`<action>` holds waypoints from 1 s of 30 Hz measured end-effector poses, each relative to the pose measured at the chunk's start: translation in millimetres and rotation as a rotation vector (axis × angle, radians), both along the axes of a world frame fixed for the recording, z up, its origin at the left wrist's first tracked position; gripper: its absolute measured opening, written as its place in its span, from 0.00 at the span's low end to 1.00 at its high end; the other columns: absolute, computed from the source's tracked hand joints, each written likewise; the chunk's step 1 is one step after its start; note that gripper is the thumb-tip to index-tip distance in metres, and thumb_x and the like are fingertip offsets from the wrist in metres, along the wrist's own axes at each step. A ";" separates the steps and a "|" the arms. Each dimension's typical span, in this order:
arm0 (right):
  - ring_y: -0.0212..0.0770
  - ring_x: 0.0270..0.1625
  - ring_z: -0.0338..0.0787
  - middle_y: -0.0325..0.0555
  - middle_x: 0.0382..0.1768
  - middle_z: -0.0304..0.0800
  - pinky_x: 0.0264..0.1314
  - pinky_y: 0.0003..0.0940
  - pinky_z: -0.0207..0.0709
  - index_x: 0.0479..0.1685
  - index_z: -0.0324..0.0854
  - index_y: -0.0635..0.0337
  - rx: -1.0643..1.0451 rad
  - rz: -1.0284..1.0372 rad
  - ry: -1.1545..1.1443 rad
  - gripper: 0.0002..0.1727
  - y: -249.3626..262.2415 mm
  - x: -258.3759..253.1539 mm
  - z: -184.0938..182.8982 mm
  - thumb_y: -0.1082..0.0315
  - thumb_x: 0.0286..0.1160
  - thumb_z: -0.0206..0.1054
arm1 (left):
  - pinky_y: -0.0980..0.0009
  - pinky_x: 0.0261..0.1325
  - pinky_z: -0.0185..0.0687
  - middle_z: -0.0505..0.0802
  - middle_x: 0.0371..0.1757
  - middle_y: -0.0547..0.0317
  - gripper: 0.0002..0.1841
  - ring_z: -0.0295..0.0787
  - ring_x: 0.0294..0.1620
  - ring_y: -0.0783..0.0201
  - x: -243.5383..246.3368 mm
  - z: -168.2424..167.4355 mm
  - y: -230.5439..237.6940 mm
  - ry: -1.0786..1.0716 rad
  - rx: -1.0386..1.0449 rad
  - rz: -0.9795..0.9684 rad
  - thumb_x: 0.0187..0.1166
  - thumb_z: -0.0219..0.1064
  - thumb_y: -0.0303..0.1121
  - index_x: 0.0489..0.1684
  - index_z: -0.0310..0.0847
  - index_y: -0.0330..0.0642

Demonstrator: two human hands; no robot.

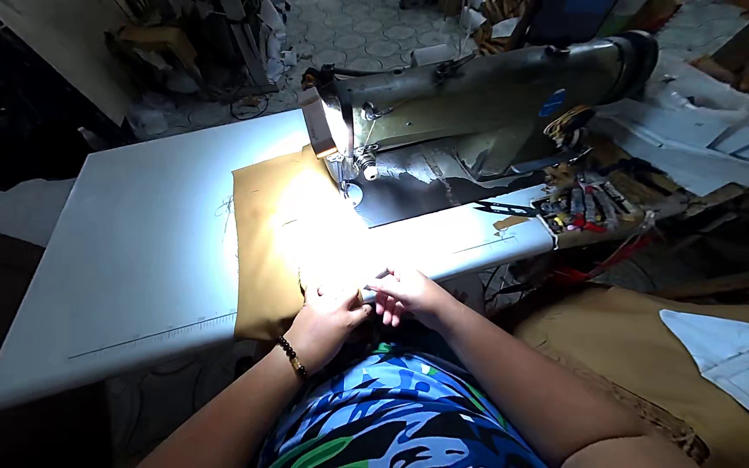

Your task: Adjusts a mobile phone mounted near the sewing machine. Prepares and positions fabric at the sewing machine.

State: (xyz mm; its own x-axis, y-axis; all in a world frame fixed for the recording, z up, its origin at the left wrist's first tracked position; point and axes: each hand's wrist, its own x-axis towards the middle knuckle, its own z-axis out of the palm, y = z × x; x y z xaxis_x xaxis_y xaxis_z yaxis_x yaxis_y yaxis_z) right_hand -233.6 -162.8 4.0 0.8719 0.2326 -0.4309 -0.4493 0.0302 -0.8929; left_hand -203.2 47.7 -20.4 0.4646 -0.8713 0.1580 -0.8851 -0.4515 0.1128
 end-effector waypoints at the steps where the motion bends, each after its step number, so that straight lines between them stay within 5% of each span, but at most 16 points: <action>1: 0.29 0.18 0.87 0.37 0.20 0.87 0.23 0.21 0.81 0.45 0.77 0.62 0.050 -0.021 0.012 0.11 1.0 -3.7 -5.4 0.62 0.91 0.58 | 0.35 0.51 0.79 0.94 0.50 0.51 0.17 0.93 0.49 0.47 0.0 -1.9 -1.3 -0.020 -0.028 0.002 0.69 0.71 0.22 0.48 0.94 0.58; 7: 0.29 0.20 0.87 0.36 0.20 0.87 0.26 0.21 0.81 0.40 0.78 0.61 0.081 -0.013 0.024 0.15 -0.1 -8.3 -11.9 0.61 0.93 0.54 | 0.38 0.47 0.83 0.92 0.43 0.49 0.06 0.92 0.45 0.46 4.7 5.9 3.2 0.175 -0.080 -0.023 0.73 0.69 0.27 0.35 0.92 0.50; 11: 0.26 0.26 0.87 0.32 0.25 0.89 0.33 0.22 0.82 0.41 0.78 0.60 0.132 0.012 -0.116 0.11 -6.5 -17.1 -15.0 0.67 0.89 0.53 | 0.79 0.56 0.80 0.88 0.43 0.68 0.03 0.82 0.50 0.78 18.9 4.5 23.4 0.661 -0.479 -0.060 0.71 0.74 0.38 0.35 0.93 0.55; 12: 0.26 0.27 0.88 0.33 0.28 0.90 0.35 0.23 0.83 0.47 0.77 0.63 0.119 0.006 -0.184 0.08 -6.5 -20.3 -19.0 0.68 0.86 0.55 | 0.83 0.57 0.79 0.88 0.45 0.72 0.02 0.82 0.52 0.81 22.4 0.4 28.8 0.771 -0.573 -0.071 0.70 0.75 0.39 0.35 0.93 0.57; 13: 0.27 0.31 0.89 0.37 0.34 0.90 0.39 0.24 0.85 0.66 0.67 0.69 0.086 0.017 -0.258 0.17 -7.3 -23.3 -22.5 0.70 0.84 0.58 | 0.85 0.57 0.78 0.88 0.46 0.75 0.02 0.81 0.54 0.82 25.8 -3.4 33.4 0.838 -0.634 -0.100 0.72 0.75 0.41 0.36 0.92 0.60; 15: 0.29 0.38 0.91 0.47 0.49 0.89 0.47 0.28 0.88 0.88 0.39 0.77 -0.069 0.016 -0.381 0.45 -6.7 -32.2 -27.4 0.67 0.81 0.65 | 0.86 0.57 0.78 0.88 0.48 0.78 0.03 0.82 0.54 0.83 28.9 -7.5 39.0 0.919 -0.707 -0.148 0.74 0.74 0.42 0.39 0.91 0.62; 17: 0.33 0.41 0.91 0.54 0.59 0.89 0.50 0.32 0.86 0.92 0.30 0.75 -0.251 -0.001 -0.457 0.53 -3.0 -46.0 -28.7 0.62 0.80 0.68 | 0.87 0.56 0.79 0.89 0.49 0.80 0.03 0.82 0.53 0.84 28.8 -8.0 40.8 0.957 -0.726 -0.152 0.75 0.74 0.42 0.41 0.91 0.63; 23: 0.32 0.42 0.91 0.55 0.67 0.86 0.50 0.32 0.85 0.95 0.26 0.68 -0.322 0.075 -0.437 0.56 0.1 -56.1 -27.9 0.58 0.81 0.68 | 0.86 0.58 0.76 0.87 0.49 0.77 0.03 0.80 0.56 0.82 29.0 -9.1 39.2 0.939 -0.737 -0.133 0.74 0.75 0.44 0.38 0.91 0.63; 28: 0.32 0.42 0.90 0.55 0.60 0.89 0.52 0.30 0.84 0.93 0.31 0.74 -0.271 0.078 -0.443 0.54 1.0 -43.5 -25.5 0.58 0.81 0.68 | 0.87 0.58 0.77 0.86 0.50 0.77 0.03 0.80 0.56 0.83 28.5 -9.9 40.8 0.941 -0.746 -0.130 0.74 0.75 0.44 0.39 0.91 0.63; 30: 0.32 0.42 0.92 0.52 0.52 0.90 0.53 0.30 0.88 0.89 0.40 0.77 -0.182 0.059 -0.433 0.48 4.6 -33.7 -24.1 0.62 0.81 0.68 | 0.87 0.57 0.77 0.86 0.49 0.76 0.03 0.80 0.55 0.83 28.5 -10.0 41.0 0.946 -0.747 -0.126 0.74 0.75 0.43 0.38 0.91 0.62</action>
State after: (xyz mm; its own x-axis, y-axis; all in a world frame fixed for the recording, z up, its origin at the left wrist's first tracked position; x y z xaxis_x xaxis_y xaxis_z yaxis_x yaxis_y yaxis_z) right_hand -267.3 -158.2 -20.1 0.9680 0.2412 -0.0688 -0.0306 -0.1589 -0.9868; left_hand -174.7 88.7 -30.4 0.5872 -0.7576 0.2851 -0.3448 0.0846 0.9349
